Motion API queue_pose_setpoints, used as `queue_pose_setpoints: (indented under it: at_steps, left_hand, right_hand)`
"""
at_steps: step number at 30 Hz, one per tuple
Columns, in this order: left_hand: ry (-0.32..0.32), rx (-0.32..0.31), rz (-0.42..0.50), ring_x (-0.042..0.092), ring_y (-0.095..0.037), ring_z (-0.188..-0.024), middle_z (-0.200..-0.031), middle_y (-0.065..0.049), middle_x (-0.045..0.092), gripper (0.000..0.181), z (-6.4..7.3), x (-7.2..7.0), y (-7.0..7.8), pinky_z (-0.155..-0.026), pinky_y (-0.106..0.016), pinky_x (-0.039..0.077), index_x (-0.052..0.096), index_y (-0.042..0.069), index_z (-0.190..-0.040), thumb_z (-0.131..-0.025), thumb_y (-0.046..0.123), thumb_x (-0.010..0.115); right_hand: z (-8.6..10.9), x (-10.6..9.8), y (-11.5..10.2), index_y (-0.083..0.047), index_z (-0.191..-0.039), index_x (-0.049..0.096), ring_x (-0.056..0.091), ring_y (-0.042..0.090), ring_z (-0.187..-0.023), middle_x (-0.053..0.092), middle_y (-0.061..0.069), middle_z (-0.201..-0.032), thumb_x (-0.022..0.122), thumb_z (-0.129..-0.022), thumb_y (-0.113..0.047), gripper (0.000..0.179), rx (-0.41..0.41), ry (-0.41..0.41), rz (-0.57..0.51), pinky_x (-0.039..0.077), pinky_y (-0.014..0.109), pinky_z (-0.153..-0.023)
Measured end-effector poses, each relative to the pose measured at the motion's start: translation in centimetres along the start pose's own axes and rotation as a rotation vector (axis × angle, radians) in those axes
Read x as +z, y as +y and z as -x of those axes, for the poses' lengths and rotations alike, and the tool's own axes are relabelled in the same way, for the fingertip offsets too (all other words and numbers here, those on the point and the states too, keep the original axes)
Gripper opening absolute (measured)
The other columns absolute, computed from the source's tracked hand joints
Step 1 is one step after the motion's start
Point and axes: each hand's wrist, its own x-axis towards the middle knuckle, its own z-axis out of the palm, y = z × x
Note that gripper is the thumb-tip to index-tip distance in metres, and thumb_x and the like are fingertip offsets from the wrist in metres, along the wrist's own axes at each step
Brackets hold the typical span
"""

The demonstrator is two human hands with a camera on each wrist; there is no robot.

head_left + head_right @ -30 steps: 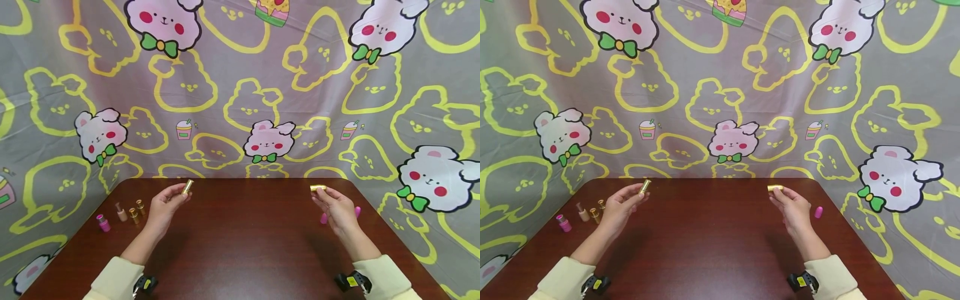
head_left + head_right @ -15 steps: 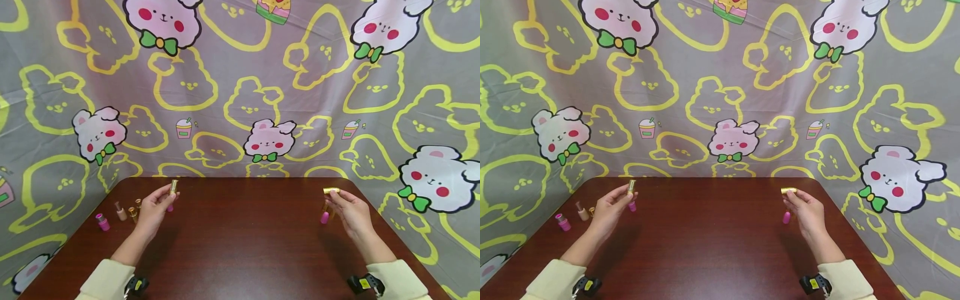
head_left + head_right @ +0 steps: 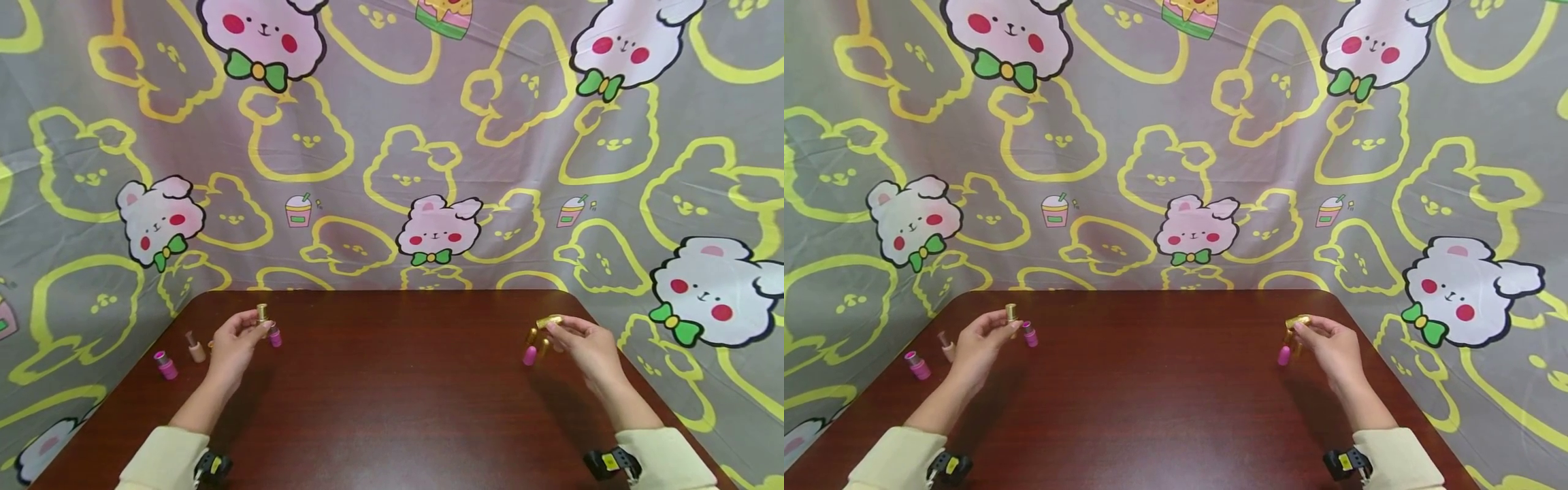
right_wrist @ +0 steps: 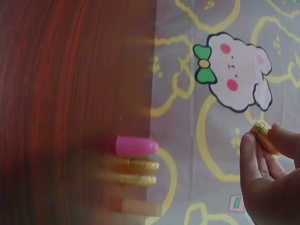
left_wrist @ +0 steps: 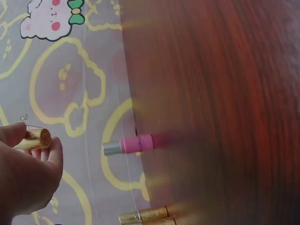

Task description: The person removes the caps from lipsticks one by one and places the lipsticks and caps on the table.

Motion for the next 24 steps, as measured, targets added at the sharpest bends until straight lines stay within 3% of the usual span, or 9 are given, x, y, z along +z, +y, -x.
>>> queue_pose_setpoints:
  at_steps: [6,11,19,24]
  left_hand:
    - [-0.023,-0.023,-0.147,0.052,-0.002,-0.075,-0.092,-0.004,0.059,0.03,-0.2,-0.7,-0.8,-0.066,-0.016,0.046,0.053,-0.011,-0.113,-0.091,0.005,0.066]
    - [-0.067,-0.036,-0.275,0.051,-0.013,-0.083,-0.099,-0.016,0.06,0.031,-0.4,-1.0,-1.3,-0.064,-0.019,0.043,0.053,-0.012,-0.113,-0.091,0.006,0.065]
    - [-0.091,0.072,-0.469,0.062,-0.03,-0.083,-0.098,-0.026,0.064,0.029,-0.7,-1.2,-2.1,-0.066,-0.029,0.046,0.058,-0.013,-0.106,-0.086,0.006,0.069]
    - [-0.117,0.083,-0.521,0.062,-0.038,-0.087,-0.096,-0.027,0.064,0.029,-0.8,-1.4,-2.3,-0.069,-0.038,0.048,0.058,-0.014,-0.105,-0.085,0.005,0.069]
  right_hand:
    - [-0.2,-0.7,0.8,0.01,-0.127,0.054,0.068,0.006,-0.075,0.071,0.013,-0.102,0.068,-0.092,-0.029,0.055,-0.011,-0.017,0.173,0.051,0.019,-0.068]
    - [-0.3,-1.3,1.6,0.01,-0.119,0.06,0.07,0.02,-0.083,0.071,0.015,-0.097,0.069,-0.091,-0.029,0.048,-0.042,-0.032,0.324,0.051,0.031,-0.073]
    - [-0.9,-1.8,3.3,0.009,-0.098,0.068,0.064,0.04,-0.09,0.068,0.027,-0.101,0.074,-0.084,-0.018,0.031,-0.194,-0.044,0.605,0.05,0.041,-0.065]
    - [-1.2,-1.8,3.5,0.008,-0.096,0.069,0.063,0.038,-0.084,0.069,0.021,-0.089,0.076,-0.081,-0.018,0.031,-0.182,-0.099,0.694,0.05,0.047,-0.067]
